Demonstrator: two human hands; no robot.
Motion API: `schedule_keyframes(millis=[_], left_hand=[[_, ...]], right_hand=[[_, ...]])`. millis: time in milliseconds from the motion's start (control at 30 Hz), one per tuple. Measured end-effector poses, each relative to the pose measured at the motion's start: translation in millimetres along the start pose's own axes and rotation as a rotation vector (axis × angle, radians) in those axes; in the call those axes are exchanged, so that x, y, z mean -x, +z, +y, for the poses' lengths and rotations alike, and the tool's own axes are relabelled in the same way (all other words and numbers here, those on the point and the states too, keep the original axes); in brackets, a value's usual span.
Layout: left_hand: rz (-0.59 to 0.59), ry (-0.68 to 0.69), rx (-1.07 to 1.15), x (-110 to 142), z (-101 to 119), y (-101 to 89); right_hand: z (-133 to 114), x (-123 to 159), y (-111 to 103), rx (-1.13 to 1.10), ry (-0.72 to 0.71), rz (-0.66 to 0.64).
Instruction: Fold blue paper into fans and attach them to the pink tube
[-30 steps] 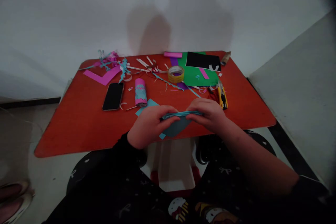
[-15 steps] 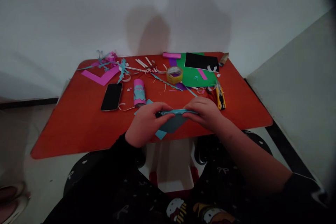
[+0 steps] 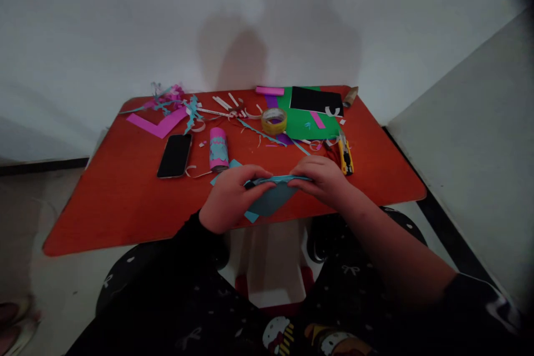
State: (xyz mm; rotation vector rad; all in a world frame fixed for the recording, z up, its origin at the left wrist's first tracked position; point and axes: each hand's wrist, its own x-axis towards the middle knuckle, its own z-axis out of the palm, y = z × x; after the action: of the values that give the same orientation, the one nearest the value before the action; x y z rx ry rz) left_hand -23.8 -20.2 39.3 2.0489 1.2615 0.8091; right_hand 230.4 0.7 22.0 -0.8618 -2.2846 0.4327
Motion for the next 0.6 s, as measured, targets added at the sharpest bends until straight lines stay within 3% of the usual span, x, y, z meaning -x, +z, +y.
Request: schedule_keyframes(millis=[267,600], left_hand=[[0.009,-0.054,-0.027,-0.5,-3.0,-2.6],[-0.035,-0.122,0.153,-5.4,-9.6,-4.2]], right_hand=[[3.1,4.6,7.5,0.034,0.115,0.108],[2.5,1.8,5.4,-0.074,0.174,0.099]])
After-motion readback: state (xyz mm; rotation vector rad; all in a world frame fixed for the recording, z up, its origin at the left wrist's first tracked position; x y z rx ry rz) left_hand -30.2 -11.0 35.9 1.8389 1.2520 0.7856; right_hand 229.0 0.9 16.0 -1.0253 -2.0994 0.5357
